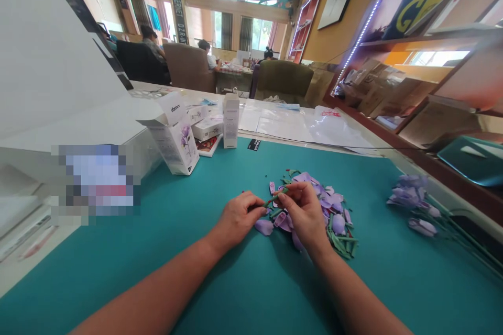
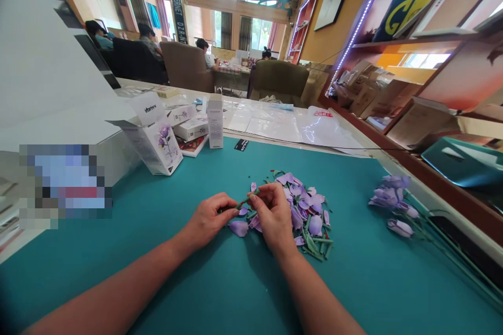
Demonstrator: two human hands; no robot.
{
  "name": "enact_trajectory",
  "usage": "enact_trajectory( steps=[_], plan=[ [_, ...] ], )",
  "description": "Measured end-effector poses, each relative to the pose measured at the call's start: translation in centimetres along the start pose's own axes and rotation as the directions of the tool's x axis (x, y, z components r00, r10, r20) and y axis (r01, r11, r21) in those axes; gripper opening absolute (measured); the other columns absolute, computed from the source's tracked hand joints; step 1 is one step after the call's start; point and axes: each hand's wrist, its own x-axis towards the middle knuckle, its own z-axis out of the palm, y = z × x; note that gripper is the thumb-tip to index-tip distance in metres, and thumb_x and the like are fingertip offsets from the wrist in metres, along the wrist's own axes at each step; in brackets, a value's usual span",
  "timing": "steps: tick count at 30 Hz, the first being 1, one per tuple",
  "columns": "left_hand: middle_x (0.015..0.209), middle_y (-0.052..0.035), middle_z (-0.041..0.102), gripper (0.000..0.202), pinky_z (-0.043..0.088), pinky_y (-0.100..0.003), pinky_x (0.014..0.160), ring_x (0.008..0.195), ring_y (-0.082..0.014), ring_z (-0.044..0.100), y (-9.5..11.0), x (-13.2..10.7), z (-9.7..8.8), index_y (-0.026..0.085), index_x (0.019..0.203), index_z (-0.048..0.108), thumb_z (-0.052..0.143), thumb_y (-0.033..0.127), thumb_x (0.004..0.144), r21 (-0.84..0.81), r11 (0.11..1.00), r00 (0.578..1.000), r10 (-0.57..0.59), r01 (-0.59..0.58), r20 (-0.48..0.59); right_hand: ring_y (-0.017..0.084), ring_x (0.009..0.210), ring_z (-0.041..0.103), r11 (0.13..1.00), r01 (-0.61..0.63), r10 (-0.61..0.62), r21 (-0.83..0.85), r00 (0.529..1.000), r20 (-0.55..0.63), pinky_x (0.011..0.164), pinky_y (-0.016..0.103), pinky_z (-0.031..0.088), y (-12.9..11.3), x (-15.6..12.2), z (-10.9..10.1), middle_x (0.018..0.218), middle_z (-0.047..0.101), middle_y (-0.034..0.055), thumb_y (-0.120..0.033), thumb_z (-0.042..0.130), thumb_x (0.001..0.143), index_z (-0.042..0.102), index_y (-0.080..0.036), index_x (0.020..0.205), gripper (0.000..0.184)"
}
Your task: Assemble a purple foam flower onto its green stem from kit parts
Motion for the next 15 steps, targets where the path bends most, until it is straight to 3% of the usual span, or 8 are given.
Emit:
enact_trajectory(
  steps=[15],
  plan=[
    [0.071,-0.0005,0.058,0.014,0.04,-0.028,0.071,0.072,-0.0164,0.055,0.21,-0.46,0.35,0.019,0.072,0.065,0.055,0.024,0.081,0.033,0.998,0.998,0.058,-0.057,-0.029,0.015,0.063,0.065,0.997,0.008,-0.009,-0.081,1.0,-0.01,0.062,0.031,0.054,0.27,-0.3,0.09,0.077,0.07,-0.0002,-0.038,0.073,0.074,0.054,-0.023,0.086,0.027]
  ],
)
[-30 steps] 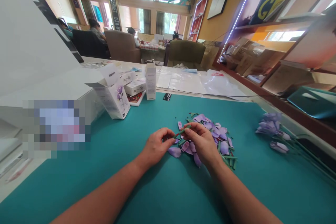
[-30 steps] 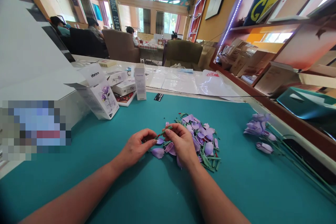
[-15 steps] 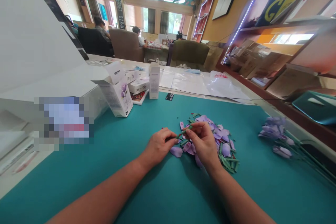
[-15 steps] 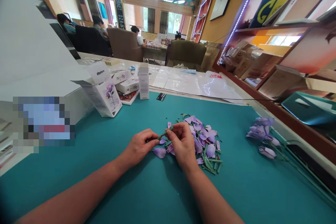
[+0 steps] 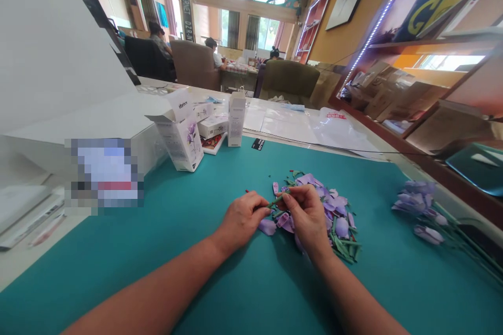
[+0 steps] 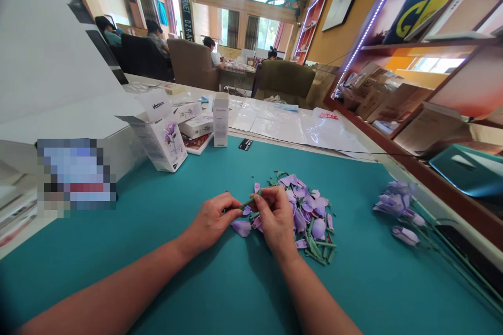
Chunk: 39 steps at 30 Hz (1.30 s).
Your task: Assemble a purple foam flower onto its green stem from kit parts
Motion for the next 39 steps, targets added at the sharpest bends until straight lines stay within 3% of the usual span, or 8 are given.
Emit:
enact_trajectory(
  steps=[20,23,25,27,29,32,36,39],
  plan=[
    [0.072,-0.0007,0.057,0.014,0.041,-0.028,0.071,0.074,-0.0166,0.054,1.1,-0.2,-0.5,0.019,0.074,0.064,0.053,0.023,0.082,-0.037,0.999,0.999,0.039,-0.04,-0.013,0.015,0.065,0.065,0.997,0.073,-0.073,-0.006,0.997,0.011,0.064,0.031,0.054,-0.8,-0.5,0.5,0.08,0.069,0.0003,-0.036,0.068,0.079,0.049,-0.024,0.088,0.024],
    [0.075,-0.0009,0.059,0.014,0.04,-0.028,0.07,0.074,-0.0164,0.055,0.9,0.0,-0.7,0.02,0.077,0.066,0.054,0.025,0.082,-0.007,1.0,1.0,0.013,-0.013,0.002,0.016,0.069,0.065,0.995,0.066,-0.06,-0.077,0.995,0.079,0.066,0.032,0.053,-1.2,0.0,-0.4,0.079,0.068,0.0005,-0.038,0.062,0.083,0.052,-0.024,0.094,0.021],
    [0.076,-0.0011,0.06,0.014,0.041,-0.028,0.069,0.074,-0.0167,0.055,0.6,0.3,-0.8,0.02,0.078,0.067,0.055,0.026,0.08,0.001,1.0,1.0,-0.024,0.024,-0.007,0.018,0.073,0.065,0.97,0.099,-0.08,-0.22,0.992,0.093,0.067,0.033,0.051,-1.5,0.5,-1.2,0.08,0.067,0.0017,-0.039,0.056,0.086,0.055,-0.024,0.101,0.022],
    [0.076,-0.0013,0.062,0.013,0.042,-0.028,0.069,0.075,-0.0174,0.056,0.3,0.5,-0.9,0.02,0.078,0.067,0.056,0.027,0.078,-0.02,0.997,0.997,-0.07,0.07,-0.026,0.019,0.076,0.063,0.876,0.164,-0.117,-0.454,0.984,0.131,0.069,0.034,0.049,-1.5,0.8,-1.9,0.083,0.068,0.0034,-0.037,0.053,0.088,0.06,-0.023,0.098,0.019],
    [0.076,-0.0016,0.063,0.014,0.043,-0.028,0.069,0.076,-0.018,0.057,-0.1,0.7,-0.9,0.019,0.081,0.067,0.056,0.027,0.076,-0.074,0.99,0.992,-0.121,0.119,-0.034,0.021,0.08,0.061,0.693,0.255,-0.133,-0.674,0.965,0.228,0.072,0.034,0.045,-1.3,1.1,-2.3,0.085,0.069,0.0046,-0.032,0.052,0.087,0.066,-0.023,0.088,0.016],
    [0.077,-0.0021,0.065,0.015,0.044,-0.029,0.069,0.074,-0.0174,0.058,-0.3,1.0,-0.9,0.017,0.083,0.063,0.054,0.027,0.076,-0.205,0.961,0.982,-0.189,0.185,-0.003,0.023,0.085,0.059,0.449,0.38,-0.096,-0.809,0.92,0.379,0.075,0.034,0.043,-0.7,1.3,-2.5,0.087,0.07,0.006,-0.024,0.051,0.087,0.07,-0.023,0.086,0.019],
    [0.071,0.0003,0.062,0.013,0.045,-0.027,0.063,0.064,-0.0144,0.058,-0.6,1.3,-0.9,0.018,0.085,0.053,0.048,0.028,0.078,-0.428,0.868,0.964,-0.266,0.252,0.026,0.022,0.087,0.058,0.361,0.411,-0.056,-0.837,0.905,0.421,0.076,0.032,0.042,-0.2,1.3,-2.4,0.09,0.07,0.0063,-0.022,0.049,0.09,0.071,-0.023,0.09,0.022],
    [0.061,0.0056,0.051,0.011,0.038,-0.022,0.052,0.051,-0.0103,0.047,-1.1,1.6,-1.1,0.02,0.085,0.05,0.045,0.027,0.078,-0.471,0.834,0.943,-0.332,0.286,-0.015,0.021,0.086,0.058,0.317,0.423,-0.032,-0.849,0.899,0.436,0.075,0.03,0.042,-0.3,1.5,-1.7,0.089,0.07,0.0054,-0.021,0.05,0.09,0.071,-0.024,0.091,0.022]
  ],
)
